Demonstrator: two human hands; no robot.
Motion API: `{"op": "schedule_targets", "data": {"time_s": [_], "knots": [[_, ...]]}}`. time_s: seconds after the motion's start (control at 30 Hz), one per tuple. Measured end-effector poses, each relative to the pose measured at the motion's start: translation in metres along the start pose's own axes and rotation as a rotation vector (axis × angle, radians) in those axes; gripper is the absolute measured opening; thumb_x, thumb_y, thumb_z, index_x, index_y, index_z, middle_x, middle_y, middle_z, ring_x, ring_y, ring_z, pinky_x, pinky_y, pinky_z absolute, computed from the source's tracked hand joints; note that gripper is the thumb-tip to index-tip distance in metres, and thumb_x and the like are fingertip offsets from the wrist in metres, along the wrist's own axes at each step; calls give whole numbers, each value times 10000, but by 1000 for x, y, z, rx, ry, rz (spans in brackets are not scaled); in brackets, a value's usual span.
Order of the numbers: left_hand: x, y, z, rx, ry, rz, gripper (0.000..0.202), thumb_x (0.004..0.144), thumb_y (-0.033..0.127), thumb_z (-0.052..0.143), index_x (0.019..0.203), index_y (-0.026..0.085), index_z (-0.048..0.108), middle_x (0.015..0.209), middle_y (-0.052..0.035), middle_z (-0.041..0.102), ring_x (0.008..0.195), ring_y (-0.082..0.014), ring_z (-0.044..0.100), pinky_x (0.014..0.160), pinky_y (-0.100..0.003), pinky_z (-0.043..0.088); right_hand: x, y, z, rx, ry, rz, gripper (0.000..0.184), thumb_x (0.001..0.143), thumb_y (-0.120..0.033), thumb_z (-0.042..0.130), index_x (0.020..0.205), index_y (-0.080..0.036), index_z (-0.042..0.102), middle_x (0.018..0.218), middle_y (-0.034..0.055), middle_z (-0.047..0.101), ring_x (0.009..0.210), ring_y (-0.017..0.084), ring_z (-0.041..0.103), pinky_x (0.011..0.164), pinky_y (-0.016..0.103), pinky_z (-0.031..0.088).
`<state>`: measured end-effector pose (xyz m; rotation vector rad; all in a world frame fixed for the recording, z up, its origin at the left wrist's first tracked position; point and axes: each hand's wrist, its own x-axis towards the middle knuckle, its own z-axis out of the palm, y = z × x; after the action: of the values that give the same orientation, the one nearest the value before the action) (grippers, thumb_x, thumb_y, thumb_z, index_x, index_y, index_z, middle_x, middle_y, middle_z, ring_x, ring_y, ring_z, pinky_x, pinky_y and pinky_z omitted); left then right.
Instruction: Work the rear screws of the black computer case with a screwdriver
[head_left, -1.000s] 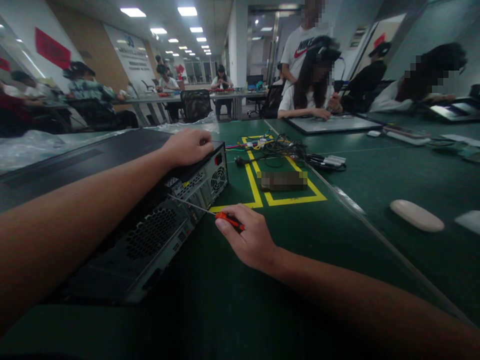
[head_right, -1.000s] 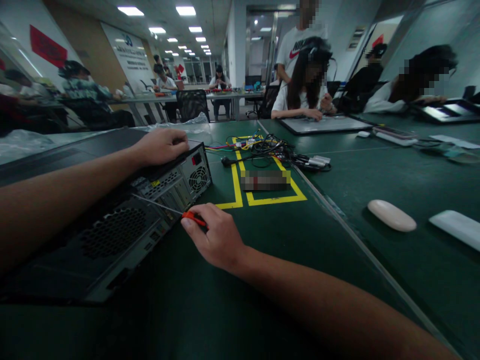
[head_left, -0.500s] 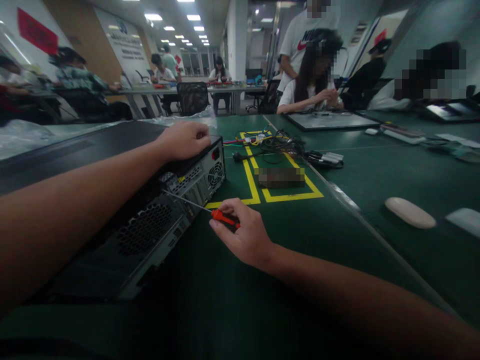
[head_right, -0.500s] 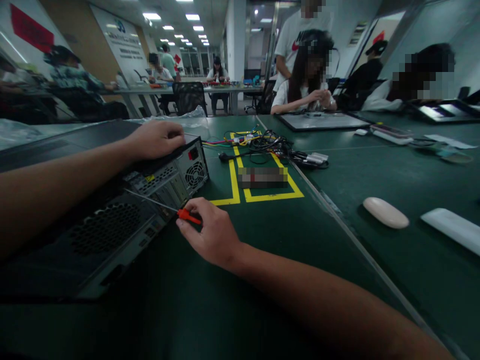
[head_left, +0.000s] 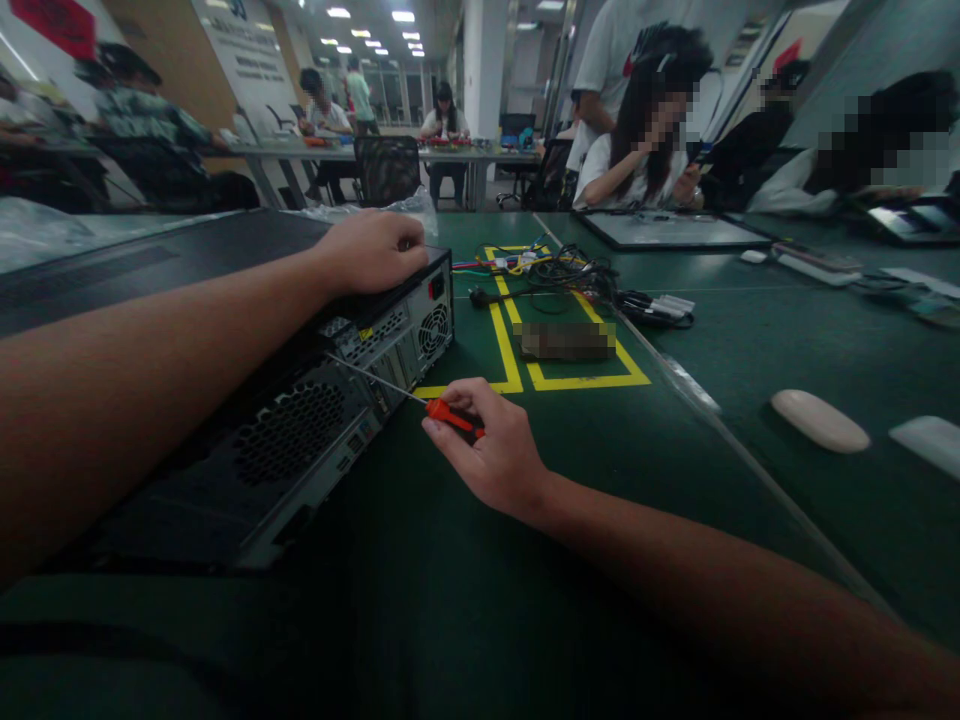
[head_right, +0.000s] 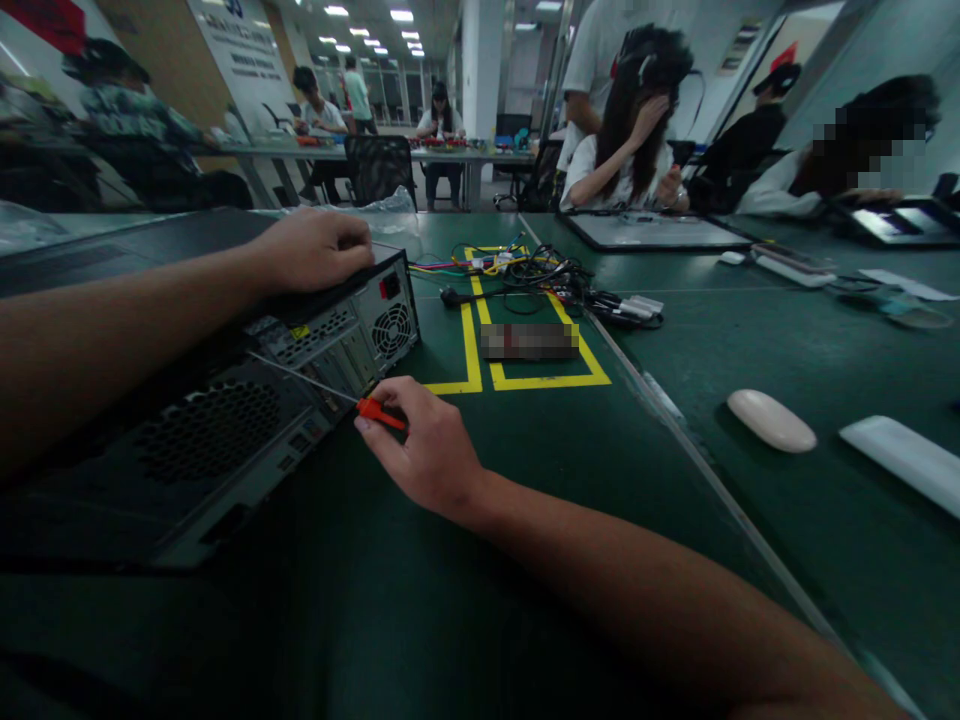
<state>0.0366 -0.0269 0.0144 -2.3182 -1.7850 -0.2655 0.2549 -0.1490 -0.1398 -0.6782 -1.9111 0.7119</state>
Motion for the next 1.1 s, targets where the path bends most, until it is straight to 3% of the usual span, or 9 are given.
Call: {"op": "schedule_targets", "data": {"time_s": [0.63, 1.1], "knots": [[-2, 1, -1, -37, 5, 15, 297, 1108, 291, 518, 1012, 144, 758, 956, -72, 698, 867, -200, 505, 827, -365, 360, 0, -2, 0, -9, 5, 28, 130, 1075, -349, 758, 1130, -258, 683, 1063, 38, 823, 922, 207, 787, 883, 355, 637], [-2, 1, -1, -27, -6, 3, 335, 1086, 315, 510, 1075, 161, 808, 1055, -99, 774, 879, -241, 559, 840, -396, 383, 1, -4, -2, -52, 8, 42, 144, 1072, -385, 764, 1121, -265, 701, 1061, 44, 837, 920, 218, 783, 893, 365, 640]]}}
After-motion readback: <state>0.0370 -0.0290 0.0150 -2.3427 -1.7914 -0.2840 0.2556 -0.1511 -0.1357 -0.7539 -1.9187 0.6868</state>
